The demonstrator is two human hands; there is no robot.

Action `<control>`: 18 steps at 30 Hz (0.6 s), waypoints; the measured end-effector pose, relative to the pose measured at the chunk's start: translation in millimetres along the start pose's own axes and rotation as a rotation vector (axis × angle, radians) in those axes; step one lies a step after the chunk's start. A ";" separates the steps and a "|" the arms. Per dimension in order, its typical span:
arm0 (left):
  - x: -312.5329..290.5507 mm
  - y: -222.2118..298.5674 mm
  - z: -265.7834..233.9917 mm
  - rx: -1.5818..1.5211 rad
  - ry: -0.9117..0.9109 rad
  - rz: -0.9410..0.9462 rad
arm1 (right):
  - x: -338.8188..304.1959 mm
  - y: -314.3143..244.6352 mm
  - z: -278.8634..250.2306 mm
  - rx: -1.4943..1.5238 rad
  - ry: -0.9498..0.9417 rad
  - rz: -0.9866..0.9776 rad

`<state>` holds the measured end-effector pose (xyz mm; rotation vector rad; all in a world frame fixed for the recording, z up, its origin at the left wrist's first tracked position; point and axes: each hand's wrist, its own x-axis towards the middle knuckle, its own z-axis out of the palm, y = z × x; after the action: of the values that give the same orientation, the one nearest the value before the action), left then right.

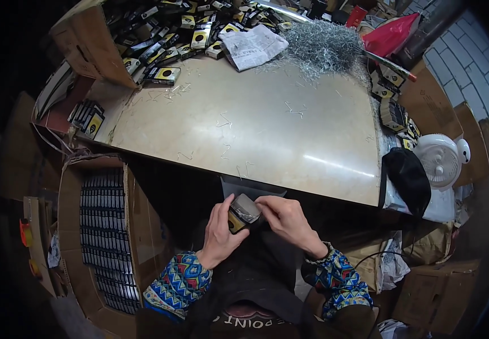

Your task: Sort and package small sensor components into boxes at a workbench.

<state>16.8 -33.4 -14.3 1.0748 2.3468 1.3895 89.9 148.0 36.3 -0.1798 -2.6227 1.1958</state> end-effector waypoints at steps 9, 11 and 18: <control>9.4 7.4 2.5 -0.221 0.094 -0.089 | -6.8 -2.3 7.1 0.350 0.070 0.087; 13.2 10.0 1.8 -0.179 0.131 -0.014 | -4.5 -3.1 11.9 0.499 0.117 0.287; 18.3 7.8 -5.0 -0.027 0.202 0.078 | 1.4 -12.2 20.5 -0.037 0.318 -0.172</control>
<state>4.9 -22.1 -2.0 1.0743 2.4391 1.6232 82.8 125.5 32.9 -0.1356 -2.3320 0.9738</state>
